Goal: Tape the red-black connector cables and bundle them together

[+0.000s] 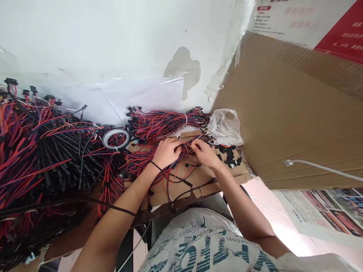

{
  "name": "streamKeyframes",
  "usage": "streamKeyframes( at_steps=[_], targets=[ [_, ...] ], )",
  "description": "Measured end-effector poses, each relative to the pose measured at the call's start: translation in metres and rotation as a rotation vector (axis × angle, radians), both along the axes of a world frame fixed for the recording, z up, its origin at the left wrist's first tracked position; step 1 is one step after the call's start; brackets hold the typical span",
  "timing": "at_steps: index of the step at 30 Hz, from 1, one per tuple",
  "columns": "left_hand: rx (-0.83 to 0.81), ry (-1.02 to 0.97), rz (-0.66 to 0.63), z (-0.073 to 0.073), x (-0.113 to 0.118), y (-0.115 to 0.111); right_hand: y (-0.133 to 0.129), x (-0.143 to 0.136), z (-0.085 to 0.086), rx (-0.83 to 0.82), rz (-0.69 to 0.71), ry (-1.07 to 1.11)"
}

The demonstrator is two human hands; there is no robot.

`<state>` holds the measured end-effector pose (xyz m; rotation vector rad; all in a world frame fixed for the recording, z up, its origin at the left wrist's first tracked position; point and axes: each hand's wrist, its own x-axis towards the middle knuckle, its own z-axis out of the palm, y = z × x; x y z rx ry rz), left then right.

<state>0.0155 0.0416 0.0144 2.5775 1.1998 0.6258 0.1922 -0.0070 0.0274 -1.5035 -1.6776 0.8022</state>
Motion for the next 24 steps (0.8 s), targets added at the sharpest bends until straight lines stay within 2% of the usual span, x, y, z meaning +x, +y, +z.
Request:
streamKeyframes(
  at_steps=[3,6,9,11,13,16,18,21,24],
  targets=[
    [-0.008,0.012,-0.001,0.002,0.0,-0.003,-0.005,0.001,0.003,-0.036,0.049,0.003],
    [-0.033,0.051,0.006,0.009,0.002,-0.004,-0.006,-0.004,0.004,-0.05,-0.006,-0.066],
    [-0.035,0.181,0.014,0.02,0.009,-0.003,-0.005,-0.007,0.0,-0.058,-0.051,-0.078],
    [-0.014,0.284,-0.004,0.025,0.017,-0.003,-0.005,-0.006,-0.004,-0.063,-0.03,0.035],
    [-0.016,0.347,-0.047,0.025,0.024,-0.001,-0.005,-0.003,-0.007,-0.069,-0.011,0.249],
    [-0.052,0.338,-0.092,0.018,0.03,0.0,-0.006,0.003,-0.011,-0.061,-0.025,0.577],
    [-0.047,0.308,-0.071,0.012,0.03,-0.001,-0.008,0.006,-0.012,-0.044,-0.054,0.719],
    [0.019,0.29,-0.016,0.009,0.029,-0.005,-0.011,0.01,-0.013,-0.017,-0.063,0.813],
    [0.132,0.291,0.022,0.008,0.029,-0.013,-0.015,0.013,-0.008,-0.005,0.011,0.819]
  ],
)
